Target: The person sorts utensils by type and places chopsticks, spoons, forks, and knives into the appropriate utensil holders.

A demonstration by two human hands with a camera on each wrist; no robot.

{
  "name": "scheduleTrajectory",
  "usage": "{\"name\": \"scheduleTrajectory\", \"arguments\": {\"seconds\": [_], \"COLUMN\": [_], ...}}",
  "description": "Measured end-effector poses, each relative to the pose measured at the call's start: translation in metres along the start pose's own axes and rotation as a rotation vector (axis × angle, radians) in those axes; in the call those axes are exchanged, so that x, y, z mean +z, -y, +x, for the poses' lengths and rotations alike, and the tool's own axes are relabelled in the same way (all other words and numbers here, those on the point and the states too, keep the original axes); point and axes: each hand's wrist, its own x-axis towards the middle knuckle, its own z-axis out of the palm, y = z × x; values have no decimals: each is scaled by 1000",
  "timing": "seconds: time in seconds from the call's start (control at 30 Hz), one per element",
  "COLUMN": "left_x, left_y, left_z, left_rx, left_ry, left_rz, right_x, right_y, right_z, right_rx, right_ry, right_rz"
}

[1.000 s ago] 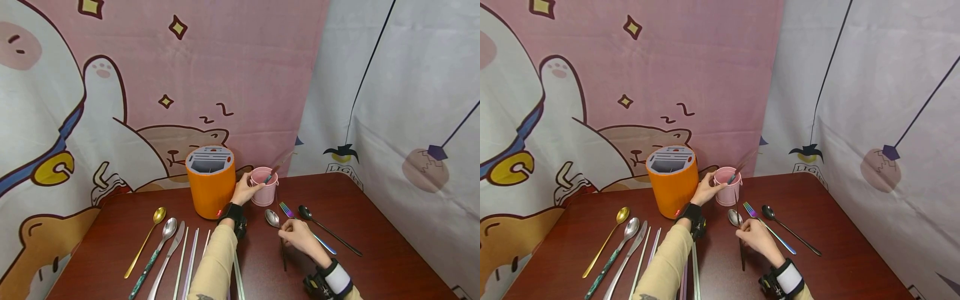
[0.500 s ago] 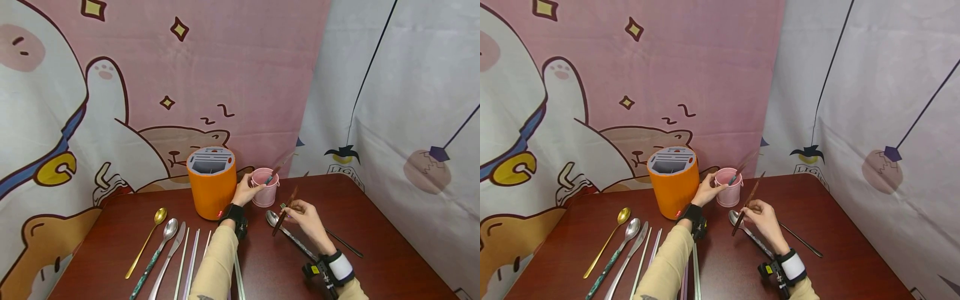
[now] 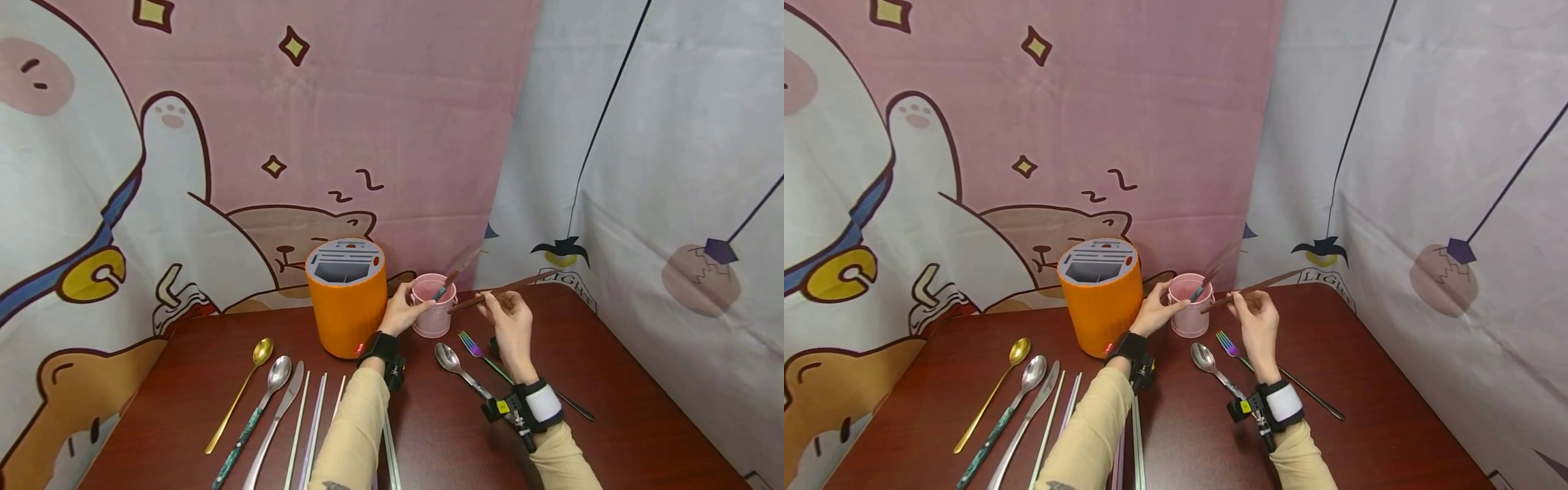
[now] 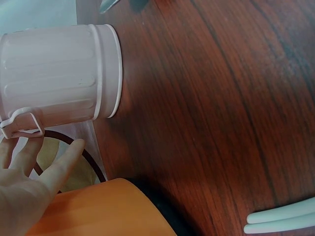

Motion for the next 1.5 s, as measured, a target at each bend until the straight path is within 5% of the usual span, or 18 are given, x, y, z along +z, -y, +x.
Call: {"name": "scheduleTrajectory", "arguments": {"seconds": [0.2,0.4,0.7,1.27,1.5], "left_x": [1,1,-1,-1,-1], "left_y": [2,2,0,-1,1], "left_z": [0,-1,-1,0,-1], "left_rx": [1,-25,-19,-6,-2], "left_ry": [5,7,6,18,24], "left_rz": [-16,-24,-24,-37,-39], "right_x": [17,27,34,38,39], "right_y": [-8,-25,-43,-54,-56], "right_z": [16,24,27,26,27], "right_rx": [-62,-64,5,-26,1], "right_ry": [-58,-62,-28,-42,-59], "right_rz": [-39,-207,-309,-601,-635]}}
